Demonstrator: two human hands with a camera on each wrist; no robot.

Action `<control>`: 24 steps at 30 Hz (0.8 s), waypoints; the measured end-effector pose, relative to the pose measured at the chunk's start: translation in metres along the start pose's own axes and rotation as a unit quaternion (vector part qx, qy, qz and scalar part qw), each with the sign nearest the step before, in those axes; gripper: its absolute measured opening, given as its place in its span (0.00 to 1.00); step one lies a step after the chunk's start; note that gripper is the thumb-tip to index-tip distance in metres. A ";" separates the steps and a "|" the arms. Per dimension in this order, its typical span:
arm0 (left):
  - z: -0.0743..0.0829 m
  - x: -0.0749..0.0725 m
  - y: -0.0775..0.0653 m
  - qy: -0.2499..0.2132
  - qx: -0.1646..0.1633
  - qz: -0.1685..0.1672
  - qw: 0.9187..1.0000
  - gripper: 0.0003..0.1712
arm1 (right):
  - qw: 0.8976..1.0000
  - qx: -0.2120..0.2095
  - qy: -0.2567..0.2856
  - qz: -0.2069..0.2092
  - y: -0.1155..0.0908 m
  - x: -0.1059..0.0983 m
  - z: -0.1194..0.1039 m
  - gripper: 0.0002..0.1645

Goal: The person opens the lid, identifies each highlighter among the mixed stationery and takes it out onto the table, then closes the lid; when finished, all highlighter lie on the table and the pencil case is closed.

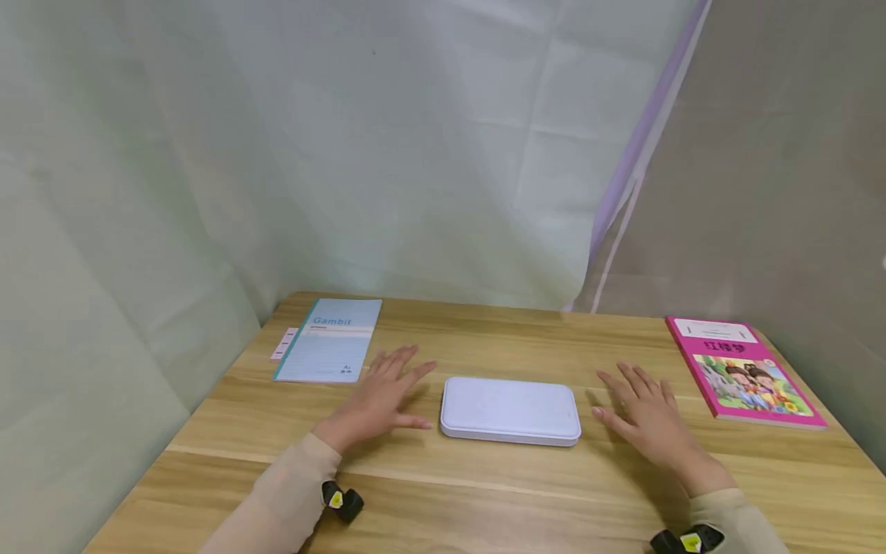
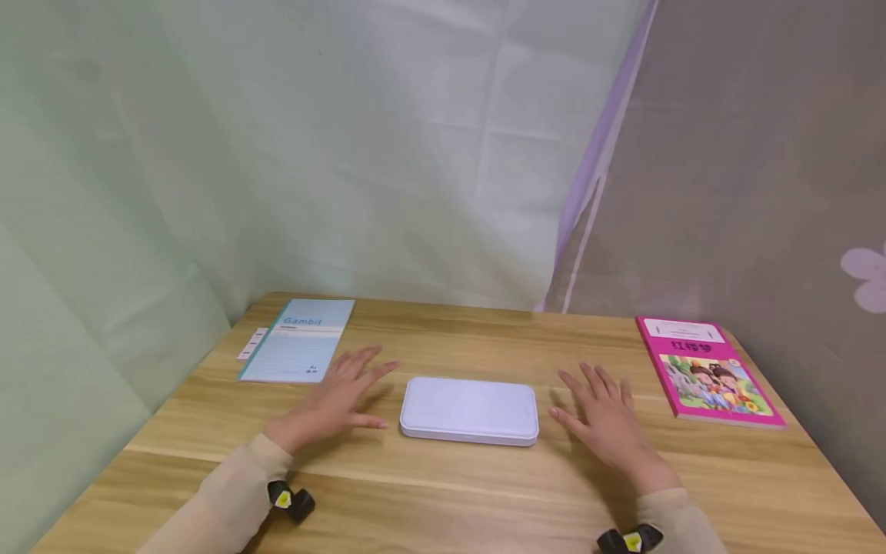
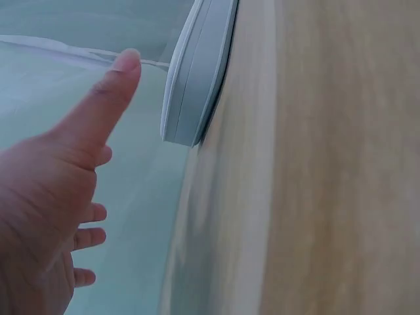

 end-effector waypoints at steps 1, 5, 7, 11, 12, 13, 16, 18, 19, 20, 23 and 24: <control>0.001 0.000 0.001 -0.009 0.005 0.003 1.000 0.54 | 1.000 -0.005 0.003 0.002 0.001 -0.001 0.000 0.38; 0.003 0.001 0.007 -0.042 0.020 0.006 0.999 0.54 | 0.999 -0.030 0.014 0.017 0.003 -0.006 -0.003 0.36; 0.005 0.001 0.010 -0.064 0.022 0.003 0.998 0.54 | 0.999 -0.041 0.021 0.024 0.004 -0.009 -0.005 0.36; 0.006 0.003 0.014 -0.111 0.015 -0.008 0.994 0.56 | 0.997 -0.053 0.045 0.025 0.005 -0.014 -0.010 0.34; 0.006 0.003 0.015 -0.122 0.013 -0.012 0.992 0.56 | 0.997 -0.055 0.051 0.023 0.005 -0.015 -0.011 0.34; 0.007 0.004 0.016 -0.132 0.013 -0.014 0.991 0.56 | 0.997 -0.057 0.057 0.019 0.005 -0.016 -0.012 0.35; 0.007 0.005 0.018 -0.159 0.014 -0.022 0.987 0.57 | 0.996 -0.063 0.064 0.012 0.007 -0.017 -0.016 0.35; 0.007 0.005 0.020 -0.169 0.016 -0.026 0.985 0.56 | 0.995 -0.070 0.064 0.008 0.009 -0.016 -0.019 0.36; 0.008 0.005 0.020 -0.173 0.017 -0.027 0.984 0.56 | 0.995 -0.073 0.064 0.007 0.010 -0.016 -0.021 0.37; 0.008 0.005 0.020 -0.177 0.017 -0.028 0.984 0.57 | 0.995 -0.076 0.064 0.006 0.011 -0.015 -0.022 0.37; 0.008 0.005 0.022 -0.190 0.017 -0.032 0.981 0.57 | 0.994 -0.083 0.067 -0.003 0.013 -0.013 -0.026 0.39; 0.008 0.005 0.022 -0.195 0.017 -0.035 0.980 0.57 | 0.994 -0.085 0.068 -0.005 0.014 -0.012 -0.027 0.39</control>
Point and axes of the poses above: each hand's wrist, its own y-axis towards the middle knuckle, its own x-axis out of the palm, z = x × y, the point moved 1 cm from there along y, towards the middle knuckle, and after that the axes turned 7 degrees about -z, right-handed, at the moved point
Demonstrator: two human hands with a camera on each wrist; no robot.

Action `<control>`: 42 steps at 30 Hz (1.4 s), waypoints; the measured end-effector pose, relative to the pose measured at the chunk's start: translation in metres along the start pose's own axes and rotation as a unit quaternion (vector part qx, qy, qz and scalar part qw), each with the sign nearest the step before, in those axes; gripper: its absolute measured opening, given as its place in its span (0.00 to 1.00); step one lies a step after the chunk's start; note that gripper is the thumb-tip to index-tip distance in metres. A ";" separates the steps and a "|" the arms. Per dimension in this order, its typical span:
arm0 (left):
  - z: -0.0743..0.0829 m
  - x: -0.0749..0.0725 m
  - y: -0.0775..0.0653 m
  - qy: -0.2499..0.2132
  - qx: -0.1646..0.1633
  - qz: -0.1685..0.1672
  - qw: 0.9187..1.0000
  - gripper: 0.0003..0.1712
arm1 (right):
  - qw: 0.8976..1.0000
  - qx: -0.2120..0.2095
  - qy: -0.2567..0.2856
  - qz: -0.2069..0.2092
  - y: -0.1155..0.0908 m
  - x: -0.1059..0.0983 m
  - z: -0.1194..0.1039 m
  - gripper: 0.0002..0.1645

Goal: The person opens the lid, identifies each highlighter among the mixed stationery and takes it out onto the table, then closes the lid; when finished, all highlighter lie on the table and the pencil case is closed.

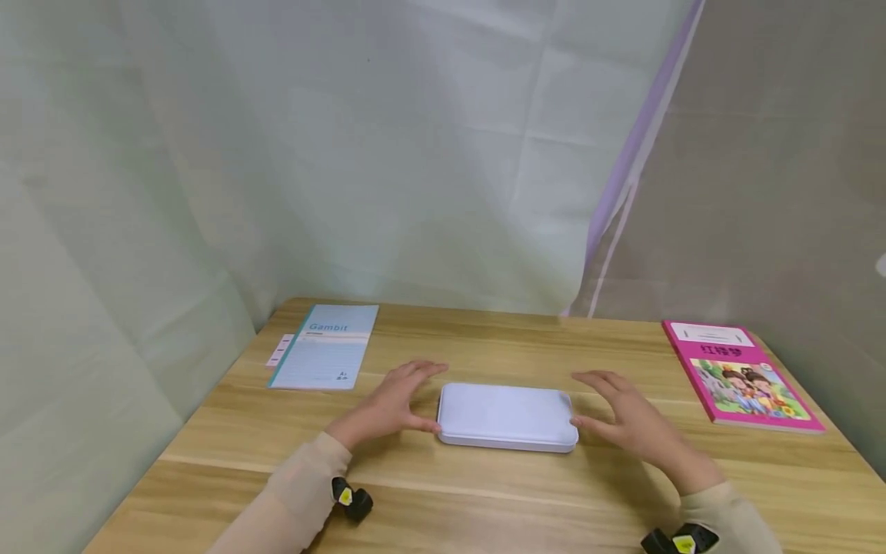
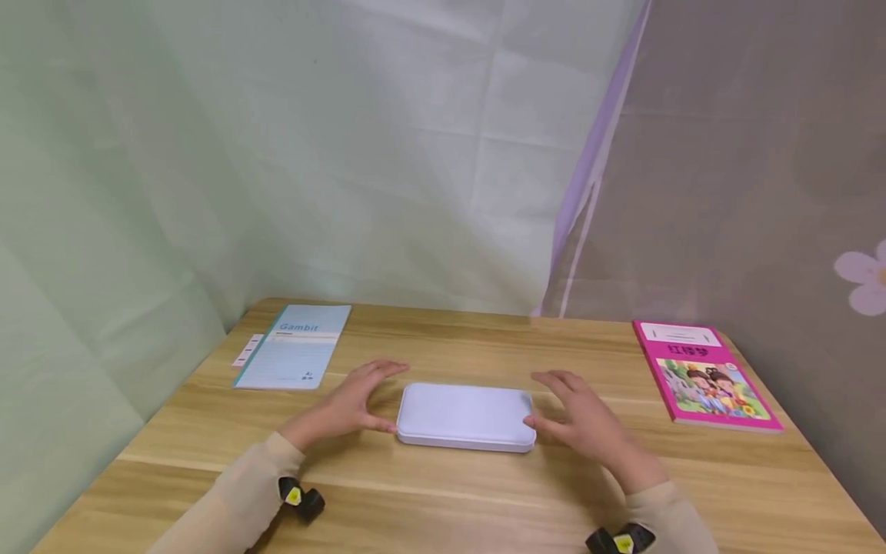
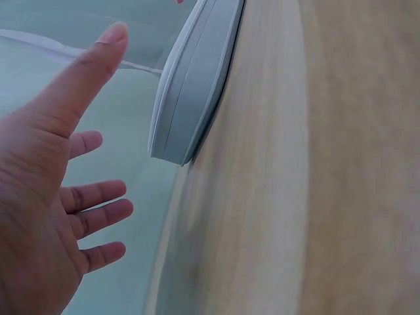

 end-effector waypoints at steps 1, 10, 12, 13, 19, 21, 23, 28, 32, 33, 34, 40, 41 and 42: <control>0.000 0.000 0.000 -0.004 -0.002 -0.004 1.000 0.57 | 1.000 -0.002 0.001 -0.003 0.000 0.001 -0.001 0.39; -0.003 0.006 0.004 0.001 -0.014 -0.046 0.999 0.59 | 0.999 -0.033 0.002 -0.005 0.006 0.016 -0.007 0.39; -0.003 0.008 0.005 0.008 -0.008 -0.049 0.999 0.59 | 0.999 -0.035 0.000 -0.004 0.008 0.020 -0.007 0.39; -0.003 0.009 0.006 0.010 -0.006 -0.051 0.999 0.58 | 0.999 -0.036 -0.003 -0.003 0.008 0.022 -0.007 0.39; -0.003 0.013 0.007 0.017 -0.009 -0.060 0.998 0.58 | 0.999 -0.033 -0.010 -0.007 0.009 0.031 -0.006 0.40; -0.003 0.015 0.007 0.025 -0.007 -0.058 0.998 0.59 | 0.999 -0.032 -0.013 -0.009 0.010 0.033 -0.007 0.40; -0.004 0.017 0.007 0.034 -0.003 -0.053 0.998 0.60 | 0.999 -0.030 -0.016 -0.010 0.011 0.034 -0.008 0.41; -0.006 0.023 0.008 0.045 0.004 -0.040 0.998 0.63 | 0.999 -0.023 -0.030 -0.016 0.011 0.038 -0.009 0.44; -0.009 0.028 0.009 0.045 0.009 -0.028 0.999 0.62 | 0.999 -0.011 -0.036 -0.023 0.012 0.040 -0.008 0.47; -0.009 0.029 0.010 0.044 0.010 -0.025 0.999 0.62 | 0.999 -0.008 -0.037 -0.024 0.012 0.040 -0.008 0.48; -0.010 0.029 0.010 0.043 0.012 -0.022 0.999 0.61 | 0.999 -0.006 -0.037 -0.026 0.012 0.040 -0.008 0.49; -0.010 0.031 0.014 0.029 0.010 -0.022 0.999 0.59 | 0.999 -0.014 -0.046 -0.017 0.011 0.044 -0.004 0.54; -0.010 0.031 0.014 0.026 0.008 -0.023 0.999 0.59 | 0.999 -0.017 -0.046 -0.014 0.011 0.045 -0.004 0.54; -0.010 0.031 0.014 0.024 0.007 -0.024 0.999 0.59 | 0.999 -0.019 -0.047 -0.011 0.011 0.045 -0.004 0.54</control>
Point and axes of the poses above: each hand's wrist, its own y-axis towards the middle knuckle, its own x-axis out of the palm, z = x × y, the point moved 1 cm from there along y, towards the middle knuckle, and after that the axes turned 7 degrees about -z, right-handed, at the moved point
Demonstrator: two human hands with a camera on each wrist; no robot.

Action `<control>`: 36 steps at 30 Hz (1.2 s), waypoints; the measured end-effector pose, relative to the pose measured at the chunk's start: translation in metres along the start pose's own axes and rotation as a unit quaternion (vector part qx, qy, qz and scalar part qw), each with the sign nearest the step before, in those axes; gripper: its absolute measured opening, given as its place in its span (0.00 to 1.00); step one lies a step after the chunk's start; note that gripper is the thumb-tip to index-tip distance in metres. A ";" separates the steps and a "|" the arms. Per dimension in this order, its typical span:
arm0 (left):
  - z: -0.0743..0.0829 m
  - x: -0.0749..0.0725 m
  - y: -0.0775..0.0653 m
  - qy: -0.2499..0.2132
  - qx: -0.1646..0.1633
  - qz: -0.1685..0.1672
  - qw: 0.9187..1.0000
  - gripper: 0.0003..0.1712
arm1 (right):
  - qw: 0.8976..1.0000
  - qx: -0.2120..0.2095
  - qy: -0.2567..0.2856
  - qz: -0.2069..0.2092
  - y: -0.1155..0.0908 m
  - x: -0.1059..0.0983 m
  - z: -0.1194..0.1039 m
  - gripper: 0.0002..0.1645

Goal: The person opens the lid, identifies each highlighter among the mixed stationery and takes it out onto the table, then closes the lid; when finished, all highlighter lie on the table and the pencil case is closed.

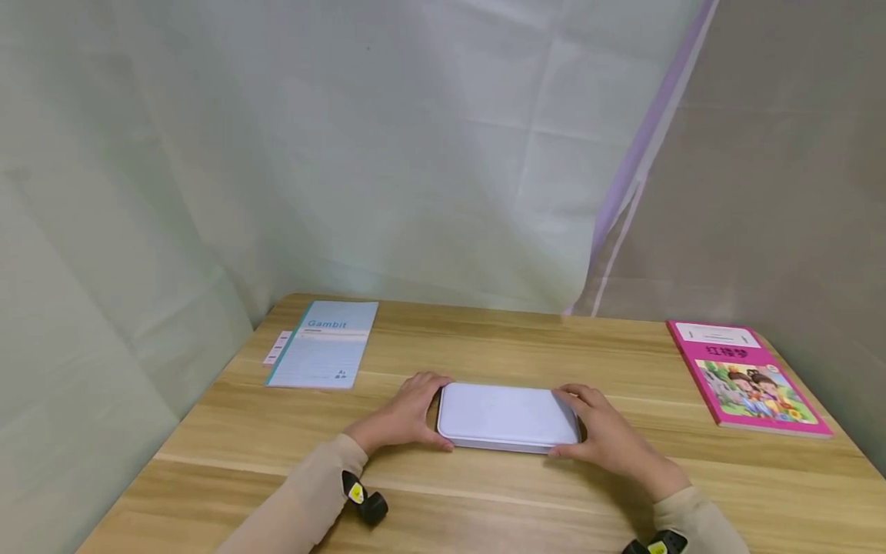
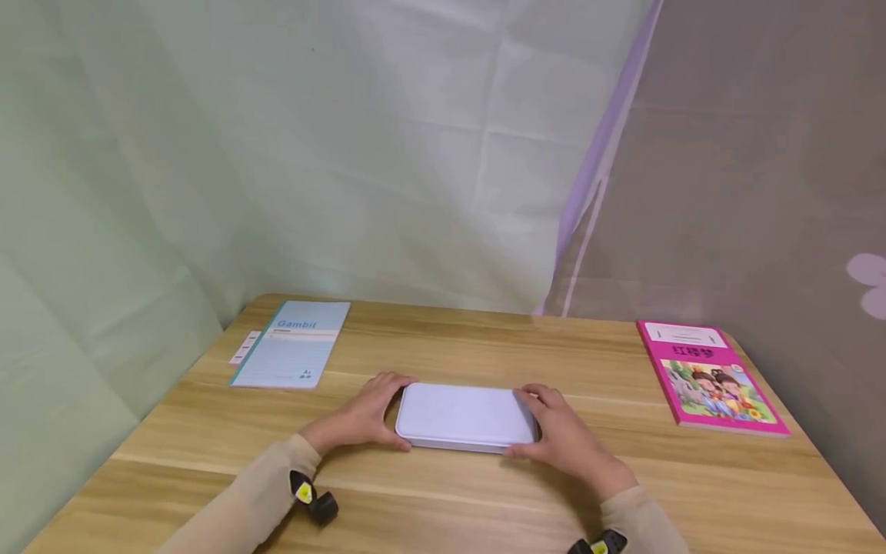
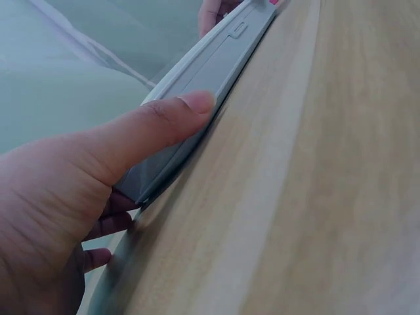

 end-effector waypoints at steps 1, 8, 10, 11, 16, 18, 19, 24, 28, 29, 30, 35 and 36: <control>0.000 0.000 0.000 -0.001 -0.001 -0.001 1.000 0.59 | 1.000 -0.001 -0.001 0.002 0.000 0.001 0.000 0.55; 0.000 0.001 -0.002 0.015 -0.002 -0.007 1.000 0.63 | 1.000 -0.010 -0.003 0.010 0.000 0.005 0.001 0.57; 0.001 0.002 -0.003 0.016 -0.002 -0.004 1.000 0.62 | 1.000 -0.014 -0.008 0.014 0.000 0.007 0.001 0.57; 0.001 0.002 -0.003 0.015 -0.002 -0.002 1.000 0.61 | 1.000 -0.015 -0.009 0.016 0.000 0.008 0.002 0.57; 0.001 0.005 -0.003 -0.003 -0.007 0.003 1.000 0.59 | 0.999 -0.029 -0.025 0.031 0.000 0.010 0.003 0.56; 0.002 0.006 -0.003 -0.008 -0.008 0.003 1.000 0.59 | 0.999 -0.031 -0.029 0.034 0.000 0.011 0.004 0.55; 0.002 0.007 -0.003 -0.010 -0.009 0.003 1.000 0.59 | 0.999 -0.029 -0.030 0.034 -0.001 0.012 0.004 0.55; 0.002 0.009 -0.002 -0.009 -0.013 0.008 1.000 0.61 | 0.999 -0.012 -0.021 0.021 -0.003 0.013 0.004 0.54; 0.003 0.010 -0.001 -0.002 -0.019 0.014 1.000 0.62 | 0.999 -0.013 -0.017 0.026 -0.003 0.014 0.005 0.54; 0.003 0.010 -0.001 -0.004 -0.018 0.017 1.000 0.61 | 0.999 -0.016 -0.019 0.029 -0.003 0.014 0.006 0.54; 0.004 0.010 0.000 -0.006 -0.018 0.019 1.000 0.60 | 0.999 -0.020 -0.022 0.034 -0.003 0.014 0.006 0.54; 0.007 0.011 0.001 -0.034 -0.022 0.030 0.999 0.59 | 0.997 -0.048 -0.038 0.053 -0.002 0.011 0.010 0.53; 0.007 0.010 0.001 -0.038 -0.023 0.031 0.999 0.59 | 0.996 -0.053 -0.042 0.057 -0.002 0.010 0.010 0.53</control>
Point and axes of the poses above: each hand's wrist, its own y-axis towards the middle knuckle, its own x-axis out of the palm, z = x × y, the point moved 1 cm from there along y, towards the middle knuckle, and after that the axes turned 7 degrees about -z, right-handed, at the moved point
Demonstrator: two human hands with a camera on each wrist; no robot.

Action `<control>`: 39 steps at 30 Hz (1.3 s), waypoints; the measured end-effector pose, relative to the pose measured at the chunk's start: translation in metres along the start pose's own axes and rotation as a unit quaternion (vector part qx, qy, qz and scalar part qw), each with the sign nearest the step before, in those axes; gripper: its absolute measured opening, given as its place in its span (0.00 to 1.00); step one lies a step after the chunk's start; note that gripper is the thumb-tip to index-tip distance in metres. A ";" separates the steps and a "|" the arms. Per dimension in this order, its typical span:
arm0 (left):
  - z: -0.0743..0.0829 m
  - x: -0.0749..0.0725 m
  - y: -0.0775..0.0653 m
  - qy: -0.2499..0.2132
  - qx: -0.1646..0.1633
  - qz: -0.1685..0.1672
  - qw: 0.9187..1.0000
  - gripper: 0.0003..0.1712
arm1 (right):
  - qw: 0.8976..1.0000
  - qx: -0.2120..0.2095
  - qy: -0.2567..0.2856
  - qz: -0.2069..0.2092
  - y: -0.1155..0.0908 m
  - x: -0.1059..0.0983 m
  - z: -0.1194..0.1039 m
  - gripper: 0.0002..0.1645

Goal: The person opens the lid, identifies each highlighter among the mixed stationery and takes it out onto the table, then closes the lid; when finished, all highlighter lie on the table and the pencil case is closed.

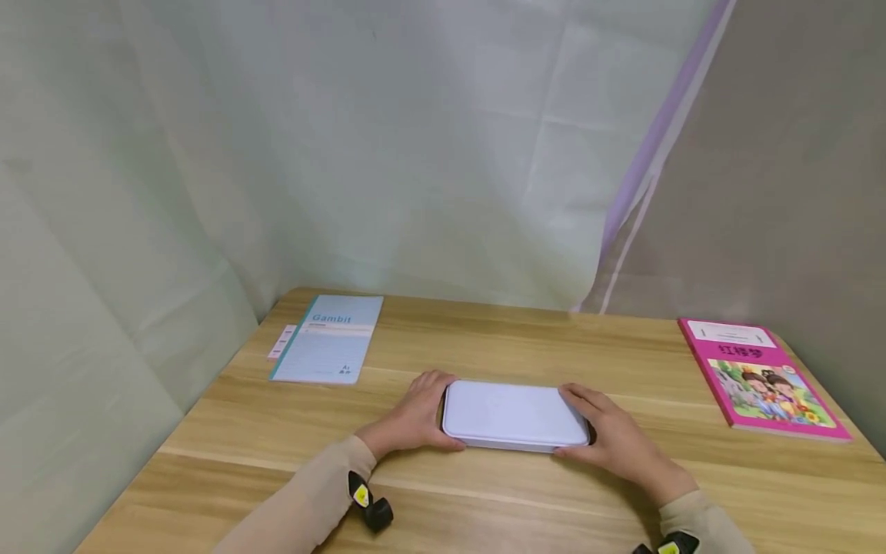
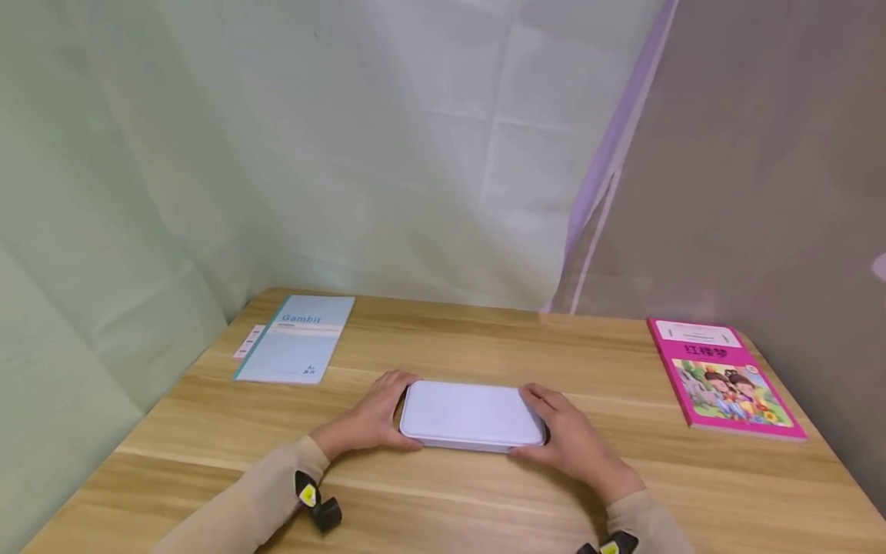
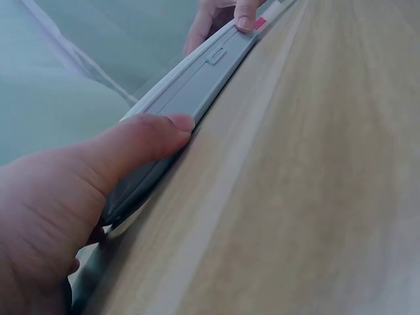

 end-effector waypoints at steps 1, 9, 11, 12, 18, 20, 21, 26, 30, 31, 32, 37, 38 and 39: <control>0.000 0.000 0.000 -0.004 -0.001 0.001 1.000 0.59 | 1.000 -0.005 -0.002 0.004 0.000 -0.001 0.001 0.53; 0.002 -0.003 0.000 -0.014 -0.004 0.004 1.000 0.59 | 1.000 -0.028 -0.003 0.008 0.003 -0.006 0.002 0.52; 0.002 -0.002 0.000 -0.015 -0.004 0.003 1.000 0.59 | 1.000 -0.030 -0.004 0.004 0.003 -0.008 0.002 0.52; 0.002 -0.002 0.001 -0.015 -0.005 0.002 1.000 0.59 | 0.999 -0.031 -0.005 0.004 0.003 -0.009 0.002 0.52; 0.002 -0.001 0.002 -0.025 -0.006 0.001 1.000 0.59 | 1.000 -0.025 -0.015 -0.012 0.003 -0.009 0.002 0.51; 0.002 -0.001 0.002 -0.025 -0.010 -0.001 1.000 0.59 | 0.999 -0.025 -0.020 -0.015 0.001 -0.006 0.003 0.51; 0.002 -0.001 0.002 -0.023 -0.010 -0.002 1.000 0.59 | 0.999 -0.025 -0.024 -0.014 0.001 -0.005 0.003 0.51; 0.002 0.000 0.002 -0.018 -0.005 -0.003 1.000 0.59 | 0.999 -0.022 -0.034 -0.015 -0.003 0.001 0.004 0.52; 0.003 0.000 0.001 -0.022 -0.006 -0.007 1.000 0.58 | 0.999 -0.009 -0.034 -0.036 -0.004 0.003 0.003 0.52; 0.004 0.000 0.001 -0.022 -0.008 -0.008 1.000 0.58 | 0.998 -0.006 -0.035 -0.042 -0.005 0.004 0.003 0.52; 0.004 0.000 0.001 -0.020 -0.009 -0.009 1.000 0.58 | 0.998 -0.004 -0.038 -0.047 -0.005 0.004 0.002 0.52; 0.005 0.000 0.000 -0.026 -0.016 -0.015 0.999 0.58 | 0.997 -0.001 -0.053 -0.058 -0.004 0.004 0.000 0.51; 0.004 0.000 0.000 -0.028 -0.016 -0.015 0.999 0.58 | 0.997 -0.004 -0.054 -0.055 -0.004 0.004 -0.001 0.50; 0.004 0.000 0.000 -0.032 -0.018 -0.016 0.999 0.58 | 0.997 -0.004 -0.053 -0.052 -0.003 0.004 -0.001 0.49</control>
Point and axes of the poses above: each hand's wrist, its own y-axis towards the middle knuckle, its own x-axis out of the palm, z = x × y, the point moved 1 cm from there along y, towards the middle knuckle, and after that the axes turned 7 degrees about -z, right-handed, at the moved point
